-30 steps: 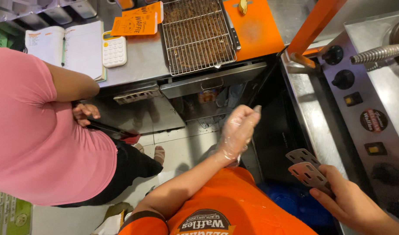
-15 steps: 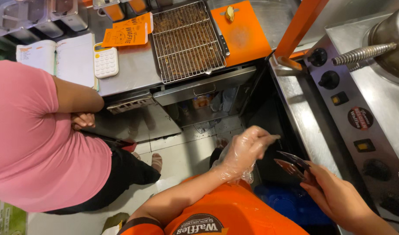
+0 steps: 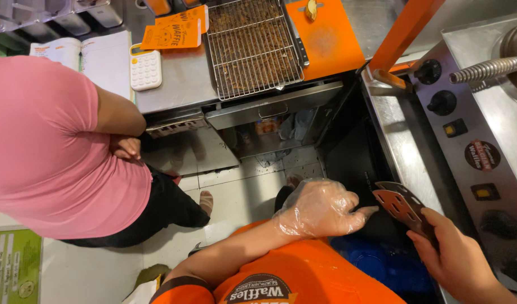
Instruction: The person pours batter into a waffle iron, closes it, and later uses tongs and a spatula to remove the cooked waffle, placing it on a cooling rack to apply chocolate spread before folding it into a paper sleeve.
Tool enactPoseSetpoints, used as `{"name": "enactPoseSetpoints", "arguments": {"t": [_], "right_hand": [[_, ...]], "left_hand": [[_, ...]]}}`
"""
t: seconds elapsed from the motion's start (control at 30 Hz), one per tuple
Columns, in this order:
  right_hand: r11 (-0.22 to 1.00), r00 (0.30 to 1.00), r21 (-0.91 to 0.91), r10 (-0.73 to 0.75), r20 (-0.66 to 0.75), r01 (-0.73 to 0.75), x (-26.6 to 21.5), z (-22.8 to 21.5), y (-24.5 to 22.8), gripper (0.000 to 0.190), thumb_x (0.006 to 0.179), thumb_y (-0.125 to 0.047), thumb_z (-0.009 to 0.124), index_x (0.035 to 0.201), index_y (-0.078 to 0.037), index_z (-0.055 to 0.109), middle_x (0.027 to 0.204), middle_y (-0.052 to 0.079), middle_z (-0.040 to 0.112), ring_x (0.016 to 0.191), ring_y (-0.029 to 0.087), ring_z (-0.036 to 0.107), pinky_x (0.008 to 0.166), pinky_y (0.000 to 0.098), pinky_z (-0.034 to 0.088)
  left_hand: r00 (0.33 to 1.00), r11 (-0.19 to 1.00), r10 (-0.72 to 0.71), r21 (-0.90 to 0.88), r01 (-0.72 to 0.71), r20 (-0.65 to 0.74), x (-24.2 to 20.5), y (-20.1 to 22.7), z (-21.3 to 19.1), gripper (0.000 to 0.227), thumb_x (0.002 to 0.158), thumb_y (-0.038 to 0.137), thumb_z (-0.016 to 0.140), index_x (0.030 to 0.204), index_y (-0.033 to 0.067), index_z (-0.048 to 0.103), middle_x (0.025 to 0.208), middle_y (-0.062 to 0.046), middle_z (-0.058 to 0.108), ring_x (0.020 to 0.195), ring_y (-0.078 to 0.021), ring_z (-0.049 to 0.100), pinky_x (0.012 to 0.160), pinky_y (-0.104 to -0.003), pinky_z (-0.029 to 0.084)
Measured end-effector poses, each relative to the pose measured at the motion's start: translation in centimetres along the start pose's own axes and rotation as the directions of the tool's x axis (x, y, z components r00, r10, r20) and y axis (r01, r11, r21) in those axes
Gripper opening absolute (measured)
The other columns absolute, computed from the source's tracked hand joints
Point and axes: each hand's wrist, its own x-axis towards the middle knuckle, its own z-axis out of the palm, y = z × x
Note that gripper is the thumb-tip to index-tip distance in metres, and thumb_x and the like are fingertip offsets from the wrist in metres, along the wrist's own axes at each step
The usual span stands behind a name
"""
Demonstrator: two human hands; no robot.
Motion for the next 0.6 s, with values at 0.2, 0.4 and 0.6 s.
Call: {"name": "enactPoseSetpoints", "arguments": {"t": [0.2,0.4,0.6], "right_hand": [[0.997,1.000,-0.075,0.027,-0.015,-0.028,0.6,0.6,1.5,0.060,0.086,-0.026,0.076,0.137,-0.005,0.053,0.088,0.015,0.074,0.073,0.026,0.076,0.067,0.0357,0.059],[0.991,1.000,-0.137,0.003,-0.013,-0.005,1.4,1.6,3.8,0.063,0.084,-0.022,0.078,0.139,-0.002,0.054,0.089,0.016,0.076,0.077,0.025,0.079,0.071,0.0343,0.062],[0.977,0.994,-0.200,-0.091,-0.067,0.076,1.3,2.5,4.7,0.059,0.087,-0.020,0.075,0.138,0.001,0.055,0.092,0.017,0.076,0.082,0.024,0.079,0.077,0.0350,0.063]], "left_hand": [[0.999,0.946,-0.030,-0.321,0.040,0.036,-0.5,-1.9,2.5,0.020,0.110,0.023,0.057,0.098,0.0071,0.057,0.081,-0.013,0.059,0.074,-0.0278,0.062,0.063,-0.039,0.051],[0.992,0.924,-0.112,-0.361,0.123,0.052,-0.5,-1.9,2.4,0.015,0.107,0.019,0.054,0.096,0.0088,0.054,0.082,-0.009,0.057,0.073,-0.0256,0.060,0.062,-0.038,0.052],[0.858,0.680,-0.343,-0.529,0.508,0.383,-0.1,-1.4,1.1,0.010,0.104,0.015,0.050,0.095,0.0108,0.051,0.083,-0.004,0.055,0.071,-0.0231,0.057,0.061,-0.035,0.052]]}}
